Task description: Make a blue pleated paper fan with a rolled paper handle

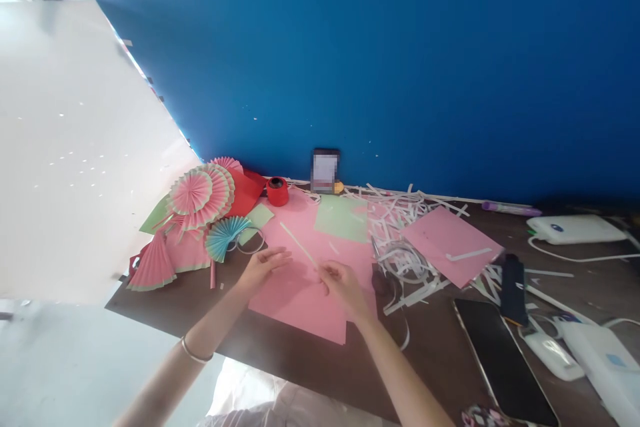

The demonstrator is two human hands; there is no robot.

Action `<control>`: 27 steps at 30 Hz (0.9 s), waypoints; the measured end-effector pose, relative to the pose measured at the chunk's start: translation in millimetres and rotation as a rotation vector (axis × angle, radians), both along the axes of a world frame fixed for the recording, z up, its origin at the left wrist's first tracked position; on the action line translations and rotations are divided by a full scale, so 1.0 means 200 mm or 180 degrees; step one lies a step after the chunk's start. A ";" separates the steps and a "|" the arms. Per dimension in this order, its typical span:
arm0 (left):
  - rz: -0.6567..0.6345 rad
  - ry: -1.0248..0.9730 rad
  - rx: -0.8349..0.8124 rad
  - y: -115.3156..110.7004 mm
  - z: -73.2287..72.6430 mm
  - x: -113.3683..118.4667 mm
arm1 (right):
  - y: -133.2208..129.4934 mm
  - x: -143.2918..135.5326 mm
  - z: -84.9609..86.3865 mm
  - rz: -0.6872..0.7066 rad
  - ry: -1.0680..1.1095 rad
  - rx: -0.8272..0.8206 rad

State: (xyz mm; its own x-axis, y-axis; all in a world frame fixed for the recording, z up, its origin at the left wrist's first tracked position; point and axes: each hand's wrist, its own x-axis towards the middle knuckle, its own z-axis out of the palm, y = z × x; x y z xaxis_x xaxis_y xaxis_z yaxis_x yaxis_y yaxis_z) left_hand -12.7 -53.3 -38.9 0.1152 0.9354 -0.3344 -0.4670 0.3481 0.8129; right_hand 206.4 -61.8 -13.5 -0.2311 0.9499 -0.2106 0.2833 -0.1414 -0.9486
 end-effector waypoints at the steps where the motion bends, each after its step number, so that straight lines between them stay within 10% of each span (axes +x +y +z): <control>1: 0.0114 -0.0130 0.0009 -0.01 -0.01 0.04 | -0.01 -0.04 -0.01 -0.0052 0.0027 -0.0033; 14: 0.0083 0.0464 0.0144 0.10 -0.04 0.14 | -0.09 -0.13 -0.06 0.0156 0.0040 -0.0471; 19: -0.0370 0.0306 0.0207 0.09 -0.02 0.11 | -0.07 -0.12 -0.07 -0.0038 -0.0835 0.1149; 27: -0.0781 0.0102 0.0137 0.08 -0.07 0.11 | -0.06 -0.11 -0.08 0.1085 -0.2216 0.2986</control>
